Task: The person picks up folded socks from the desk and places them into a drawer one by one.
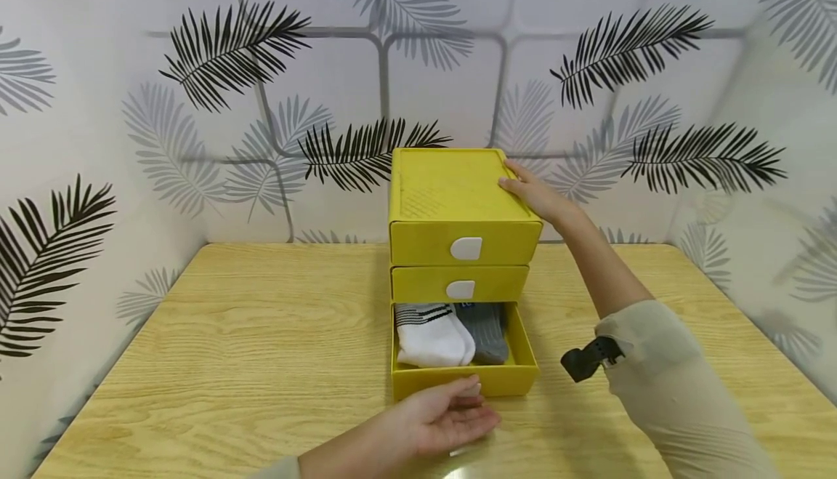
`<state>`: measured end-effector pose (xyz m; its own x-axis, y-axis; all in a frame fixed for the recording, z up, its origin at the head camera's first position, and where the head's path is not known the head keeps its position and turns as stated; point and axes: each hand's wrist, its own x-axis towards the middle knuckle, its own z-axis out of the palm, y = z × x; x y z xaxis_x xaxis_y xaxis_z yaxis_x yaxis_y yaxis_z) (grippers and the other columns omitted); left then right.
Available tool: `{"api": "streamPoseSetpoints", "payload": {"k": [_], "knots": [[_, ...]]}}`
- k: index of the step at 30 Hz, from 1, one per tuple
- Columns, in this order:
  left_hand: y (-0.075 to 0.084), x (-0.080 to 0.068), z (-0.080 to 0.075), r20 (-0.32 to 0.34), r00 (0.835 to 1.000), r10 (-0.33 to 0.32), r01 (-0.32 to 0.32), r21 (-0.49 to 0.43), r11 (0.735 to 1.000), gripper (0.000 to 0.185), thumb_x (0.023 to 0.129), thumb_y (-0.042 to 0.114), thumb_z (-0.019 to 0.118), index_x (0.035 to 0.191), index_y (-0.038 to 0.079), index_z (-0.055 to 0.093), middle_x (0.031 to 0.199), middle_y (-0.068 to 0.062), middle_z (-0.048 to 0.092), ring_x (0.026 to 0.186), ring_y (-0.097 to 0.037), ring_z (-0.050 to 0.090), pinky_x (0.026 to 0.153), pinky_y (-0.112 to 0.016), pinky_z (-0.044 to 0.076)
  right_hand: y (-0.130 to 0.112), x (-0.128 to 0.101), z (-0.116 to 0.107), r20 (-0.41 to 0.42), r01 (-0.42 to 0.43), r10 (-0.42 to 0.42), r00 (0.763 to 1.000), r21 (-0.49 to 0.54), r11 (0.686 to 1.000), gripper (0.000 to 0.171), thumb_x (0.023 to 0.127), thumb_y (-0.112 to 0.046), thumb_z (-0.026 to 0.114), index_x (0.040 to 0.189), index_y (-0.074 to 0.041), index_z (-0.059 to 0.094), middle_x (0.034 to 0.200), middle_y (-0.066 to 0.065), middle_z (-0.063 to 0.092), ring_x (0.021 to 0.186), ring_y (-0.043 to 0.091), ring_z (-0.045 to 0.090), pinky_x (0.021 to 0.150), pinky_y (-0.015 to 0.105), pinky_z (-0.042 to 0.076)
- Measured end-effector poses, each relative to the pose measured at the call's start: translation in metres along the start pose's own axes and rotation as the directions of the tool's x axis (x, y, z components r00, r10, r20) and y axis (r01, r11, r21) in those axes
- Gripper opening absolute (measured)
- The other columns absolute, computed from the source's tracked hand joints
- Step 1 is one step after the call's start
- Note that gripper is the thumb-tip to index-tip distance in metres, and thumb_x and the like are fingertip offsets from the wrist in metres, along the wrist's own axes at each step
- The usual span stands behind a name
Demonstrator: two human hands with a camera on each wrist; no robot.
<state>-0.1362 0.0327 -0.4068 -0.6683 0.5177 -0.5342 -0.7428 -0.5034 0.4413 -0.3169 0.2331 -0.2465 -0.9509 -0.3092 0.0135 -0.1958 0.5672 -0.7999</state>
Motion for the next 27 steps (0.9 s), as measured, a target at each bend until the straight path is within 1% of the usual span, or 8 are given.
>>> {"api": "streamPoseSetpoints", "payload": {"k": [4, 10, 16, 22, 24, 27], "knots": [[0.005, 0.004, 0.000, 0.011, 1.000, 0.014, -0.014, 0.016, 1.000, 0.030, 0.094, 0.011, 0.053, 0.105, -0.014, 0.044, 0.128, -0.037, 0.034, 0.119, -0.044, 0.039, 0.094, -0.040, 0.039, -0.002, 0.001, 0.001, -0.007, -0.006, 0.006, 1.000, 0.009, 1.000, 0.060, 0.101, -0.024, 0.032, 0.147, -0.006, -0.002, 0.150, 0.020, -0.005, 0.135, 0.033, 0.002, 0.107, 0.046, 0.006], [0.014, 0.010, 0.002, 0.024, 1.000, -0.003, 0.002, 0.014, 1.000, 0.028, 0.094, 0.011, 0.053, 0.105, -0.014, 0.044, 0.130, -0.035, 0.033, 0.122, -0.042, 0.037, 0.095, -0.038, 0.038, -0.003, 0.001, 0.001, -0.012, -0.014, 0.014, 1.000, 0.018, 1.000, 0.060, 0.101, -0.023, 0.032, 0.147, -0.006, -0.002, 0.150, 0.020, -0.004, 0.135, 0.032, 0.002, 0.107, 0.046, 0.006], [0.023, 0.017, 0.006, 0.006, 1.000, -0.008, 0.008, -0.010, 1.000, 0.039, 0.094, 0.010, 0.054, 0.116, -0.017, 0.039, 0.130, -0.033, 0.035, 0.123, -0.042, 0.035, 0.095, -0.039, 0.039, -0.002, 0.002, 0.000, -0.018, -0.024, 0.024, 1.000, 0.007, 1.000, 0.060, 0.101, -0.025, 0.031, 0.148, -0.008, -0.002, 0.151, 0.018, -0.005, 0.136, 0.032, 0.000, 0.107, 0.047, 0.004], [0.034, 0.027, 0.008, -0.014, 1.000, -0.008, 0.007, -0.044, 0.999, 0.042, 0.093, 0.010, 0.054, 0.119, -0.018, 0.037, 0.130, -0.032, 0.035, 0.122, -0.040, 0.037, 0.093, -0.038, 0.040, -0.002, 0.002, 0.000, -0.019, -0.029, 0.029, 0.999, 0.009, 1.000, 0.060, 0.101, -0.026, 0.032, 0.148, -0.008, -0.002, 0.151, 0.018, -0.005, 0.135, 0.032, 0.001, 0.107, 0.047, 0.005], [0.038, 0.030, 0.009, -0.024, 1.000, -0.009, 0.007, -0.058, 0.998, 0.044, 0.093, 0.010, 0.055, 0.121, -0.018, 0.037, 0.130, -0.031, 0.036, 0.122, -0.039, 0.038, 0.093, -0.037, 0.041, -0.002, 0.003, 0.000, -0.017, -0.031, 0.031, 0.999, 0.021, 0.999, 0.061, 0.101, -0.026, 0.032, 0.148, -0.008, -0.002, 0.151, 0.018, -0.005, 0.135, 0.032, 0.003, 0.107, 0.047, 0.006], [0.044, 0.035, 0.010, -0.034, 0.999, -0.007, 0.004, -0.074, 0.997, 0.046, 0.093, 0.011, 0.055, 0.123, -0.018, 0.035, 0.132, -0.030, 0.035, 0.122, -0.038, 0.038, 0.093, -0.037, 0.040, 0.000, 0.004, 0.000, -0.019, -0.032, 0.033, 0.999, 0.033, 0.999, 0.061, 0.101, -0.027, 0.033, 0.148, -0.009, -0.001, 0.151, 0.018, -0.005, 0.135, 0.032, 0.003, 0.107, 0.046, 0.006]]}}
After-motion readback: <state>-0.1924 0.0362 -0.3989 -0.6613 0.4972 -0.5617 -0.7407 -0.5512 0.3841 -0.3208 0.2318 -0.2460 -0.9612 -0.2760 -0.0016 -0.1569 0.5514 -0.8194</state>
